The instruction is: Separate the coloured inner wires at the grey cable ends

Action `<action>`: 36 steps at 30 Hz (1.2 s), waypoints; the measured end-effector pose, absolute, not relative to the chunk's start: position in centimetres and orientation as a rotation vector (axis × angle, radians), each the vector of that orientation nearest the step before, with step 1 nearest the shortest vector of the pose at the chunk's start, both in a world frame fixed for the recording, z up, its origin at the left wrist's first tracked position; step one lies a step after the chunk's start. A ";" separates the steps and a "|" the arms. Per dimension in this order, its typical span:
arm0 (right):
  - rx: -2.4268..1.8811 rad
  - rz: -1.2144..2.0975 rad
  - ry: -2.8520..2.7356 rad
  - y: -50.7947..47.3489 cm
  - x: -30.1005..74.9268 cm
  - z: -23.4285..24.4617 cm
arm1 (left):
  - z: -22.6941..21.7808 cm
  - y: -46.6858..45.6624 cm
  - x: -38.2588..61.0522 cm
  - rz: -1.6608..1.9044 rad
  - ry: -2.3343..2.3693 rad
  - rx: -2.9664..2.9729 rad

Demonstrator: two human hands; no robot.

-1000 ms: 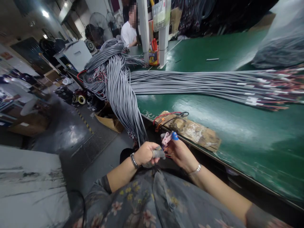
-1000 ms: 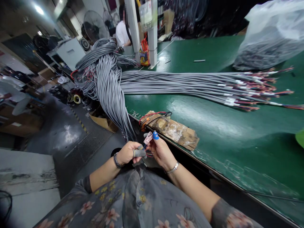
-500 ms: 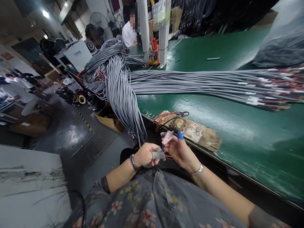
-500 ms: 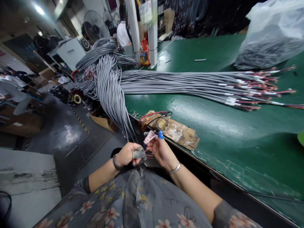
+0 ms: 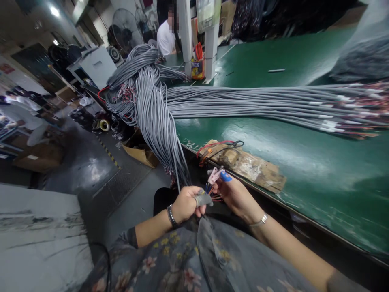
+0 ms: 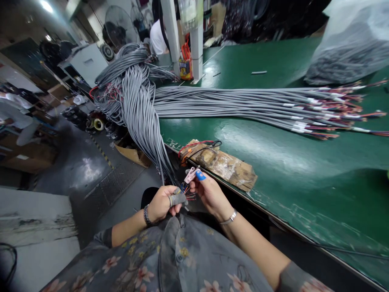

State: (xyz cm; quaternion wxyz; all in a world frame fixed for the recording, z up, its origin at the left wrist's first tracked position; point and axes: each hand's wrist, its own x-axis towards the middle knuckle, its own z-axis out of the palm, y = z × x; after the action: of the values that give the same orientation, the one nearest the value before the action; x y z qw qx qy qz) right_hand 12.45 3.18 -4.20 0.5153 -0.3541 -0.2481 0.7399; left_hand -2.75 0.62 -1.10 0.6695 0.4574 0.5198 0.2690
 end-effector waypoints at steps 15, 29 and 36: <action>-0.742 1.889 -0.498 3.3 12.4 -4.7 | -1.0 1.4 -1.7 0.638 1.166 0.867; -0.709 1.944 -0.441 3.4 12.3 -4.3 | -1.2 0.4 -2.3 0.691 1.208 1.029; -0.772 1.998 -0.619 2.6 13.0 -4.0 | -1.2 0.4 -2.4 0.684 1.238 1.099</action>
State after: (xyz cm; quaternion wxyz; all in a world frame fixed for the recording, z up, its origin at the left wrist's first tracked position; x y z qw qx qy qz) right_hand 13.03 2.59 -4.05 0.4404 -0.3109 -0.2494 0.8045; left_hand -2.43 0.35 -1.18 0.6252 0.4788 0.5395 0.2980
